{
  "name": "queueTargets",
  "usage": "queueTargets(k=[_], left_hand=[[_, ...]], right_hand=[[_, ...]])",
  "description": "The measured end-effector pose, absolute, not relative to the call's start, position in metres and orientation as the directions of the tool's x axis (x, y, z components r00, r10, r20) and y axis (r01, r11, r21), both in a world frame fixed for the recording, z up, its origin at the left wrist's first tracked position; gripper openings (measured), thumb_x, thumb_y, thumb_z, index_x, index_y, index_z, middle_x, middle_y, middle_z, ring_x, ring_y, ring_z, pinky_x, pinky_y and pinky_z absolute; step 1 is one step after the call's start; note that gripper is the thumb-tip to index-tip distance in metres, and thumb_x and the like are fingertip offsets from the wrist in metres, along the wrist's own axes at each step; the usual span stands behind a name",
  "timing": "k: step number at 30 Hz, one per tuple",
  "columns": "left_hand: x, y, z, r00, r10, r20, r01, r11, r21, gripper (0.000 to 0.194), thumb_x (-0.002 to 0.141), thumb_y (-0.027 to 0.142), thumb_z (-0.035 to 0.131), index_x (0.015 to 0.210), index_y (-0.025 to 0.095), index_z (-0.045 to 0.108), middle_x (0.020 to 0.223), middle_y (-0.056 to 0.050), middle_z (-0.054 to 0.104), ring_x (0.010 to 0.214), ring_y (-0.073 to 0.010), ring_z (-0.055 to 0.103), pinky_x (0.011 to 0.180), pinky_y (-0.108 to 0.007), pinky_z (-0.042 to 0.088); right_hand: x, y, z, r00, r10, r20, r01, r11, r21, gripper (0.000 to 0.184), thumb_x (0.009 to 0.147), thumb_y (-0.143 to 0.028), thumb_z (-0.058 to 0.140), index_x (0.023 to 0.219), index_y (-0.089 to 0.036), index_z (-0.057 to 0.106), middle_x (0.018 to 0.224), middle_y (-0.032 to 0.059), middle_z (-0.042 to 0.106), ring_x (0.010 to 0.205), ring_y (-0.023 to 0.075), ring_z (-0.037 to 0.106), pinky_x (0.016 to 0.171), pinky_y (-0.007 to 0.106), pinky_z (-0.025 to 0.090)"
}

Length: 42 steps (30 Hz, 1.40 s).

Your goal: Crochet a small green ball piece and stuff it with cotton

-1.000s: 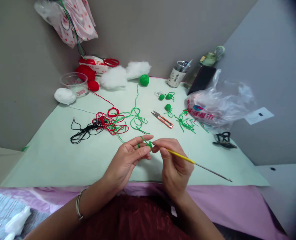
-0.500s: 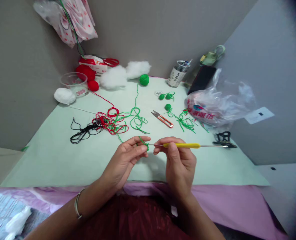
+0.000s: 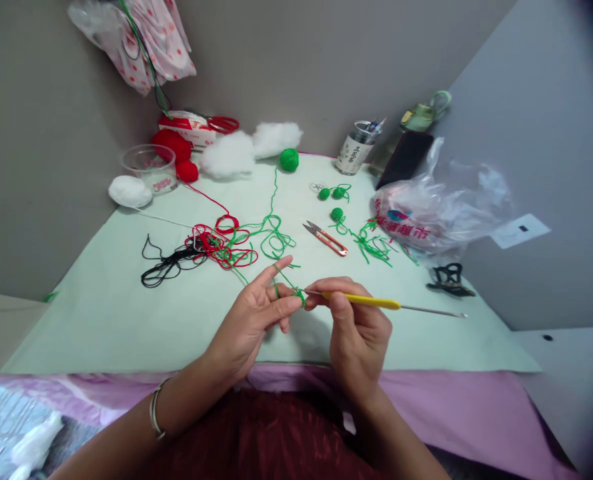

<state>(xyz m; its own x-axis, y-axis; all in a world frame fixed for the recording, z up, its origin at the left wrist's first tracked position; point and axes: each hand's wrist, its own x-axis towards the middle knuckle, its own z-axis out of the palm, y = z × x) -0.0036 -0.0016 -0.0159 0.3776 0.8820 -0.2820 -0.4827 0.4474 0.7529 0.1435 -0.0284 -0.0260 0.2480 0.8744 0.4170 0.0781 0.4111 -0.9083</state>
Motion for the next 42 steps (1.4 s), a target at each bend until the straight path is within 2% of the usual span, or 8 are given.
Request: queueTargets(k=[3, 7, 11, 14, 19, 26, 42], left_hand=[[-0.0038, -0.0006, -0.0169, 0.387, 0.876, -0.288, -0.489, 0.460, 0.741, 0.085, 0.080, 0.024, 0.090, 0.155, 0.016, 0.050, 0.075, 0.008, 0.060, 0.049, -0.0027, 0.041, 0.048, -0.020, 0.029], [-0.0034, 0.0000, -0.0173, 0.384, 0.876, -0.291, -0.516, 0.465, 0.719, 0.073, 0.079, 0.022, 0.091, 0.145, 0.017, 0.060, 0.078, 0.007, 0.059, 0.046, -0.0003, 0.036, 0.044, -0.019, 0.026], [-0.0035, -0.0004, -0.0177, 0.388, 0.880, -0.274, -0.529, 0.456, 0.715, 0.046, 0.078, 0.021, 0.090, 0.122, 0.016, 0.075, 0.078, 0.007, 0.057, 0.045, 0.0014, 0.034, 0.044, -0.017, 0.027], [-0.0043, -0.0007, -0.0186, 0.376, 0.887, -0.268, -0.528, 0.443, 0.725, 0.030, 0.078, 0.022, 0.090, 0.105, 0.015, 0.079, 0.075, 0.007, 0.057, 0.044, 0.0020, 0.035, 0.045, -0.016, 0.027], [-0.0052, -0.0008, -0.0200, 0.375, 0.889, -0.264, -0.520, 0.438, 0.733, 0.027, 0.080, 0.022, 0.089, 0.105, 0.016, 0.079, 0.070, 0.008, 0.054, 0.044, 0.0014, 0.034, 0.045, -0.015, 0.026], [-0.0036, 0.0005, -0.0219, 0.372, 0.888, -0.270, -0.515, 0.439, 0.736, 0.015, 0.082, 0.023, 0.086, 0.093, 0.017, 0.078, 0.055, 0.010, 0.043, 0.044, -0.0021, 0.029, 0.045, -0.016, 0.025], [-0.0042, -0.0008, -0.0186, 0.380, 0.880, -0.284, -0.506, 0.455, 0.733, 0.016, 0.082, 0.027, 0.087, 0.086, 0.018, 0.074, 0.050, 0.011, 0.039, 0.044, -0.0041, 0.026, 0.046, -0.017, 0.025]], right_hand=[[0.1438, -0.0288, -0.0275, 0.245, 0.886, 0.394, 0.026, 0.400, -0.916, 0.018, 0.105, -0.025, 0.062, 0.103, -0.026, 0.080, 0.092, -0.0001, 0.075, 0.075, 0.0116, 0.072, 0.072, 0.027, 0.060], [0.1455, -0.0286, -0.0300, 0.246, 0.910, 0.333, -0.081, 0.362, -0.929, 0.019, 0.106, -0.028, 0.062, 0.102, -0.026, 0.080, 0.094, 0.0005, 0.076, 0.074, 0.0112, 0.073, 0.073, 0.027, 0.060], [0.1476, -0.0255, -0.0305, 0.227, 0.934, 0.274, -0.202, 0.321, -0.925, 0.021, 0.105, -0.033, 0.062, 0.099, -0.024, 0.079, 0.091, 0.0013, 0.076, 0.070, 0.0118, 0.072, 0.067, 0.027, 0.059], [0.1481, -0.0246, -0.0296, 0.257, 0.929, 0.268, -0.196, 0.321, -0.927, 0.022, 0.105, -0.033, 0.062, 0.094, -0.022, 0.078, 0.086, 0.0011, 0.074, 0.067, 0.0121, 0.070, 0.064, 0.027, 0.058], [0.1468, -0.0278, -0.0295, 0.308, 0.879, 0.364, -0.062, 0.400, -0.914, 0.018, 0.105, -0.030, 0.062, 0.100, -0.025, 0.079, 0.093, 0.0018, 0.074, 0.072, 0.0133, 0.071, 0.070, 0.030, 0.057], [0.1482, -0.0273, -0.0314, 0.316, 0.892, 0.322, -0.128, 0.377, -0.917, 0.021, 0.106, -0.030, 0.060, 0.099, -0.024, 0.079, 0.092, 0.0010, 0.075, 0.071, 0.0118, 0.071, 0.069, 0.028, 0.059], [0.1470, -0.0271, -0.0295, 0.312, 0.895, 0.320, -0.116, 0.370, -0.922, 0.020, 0.105, -0.031, 0.062, 0.097, -0.024, 0.079, 0.089, 0.0012, 0.074, 0.070, 0.0124, 0.070, 0.067, 0.027, 0.058]])
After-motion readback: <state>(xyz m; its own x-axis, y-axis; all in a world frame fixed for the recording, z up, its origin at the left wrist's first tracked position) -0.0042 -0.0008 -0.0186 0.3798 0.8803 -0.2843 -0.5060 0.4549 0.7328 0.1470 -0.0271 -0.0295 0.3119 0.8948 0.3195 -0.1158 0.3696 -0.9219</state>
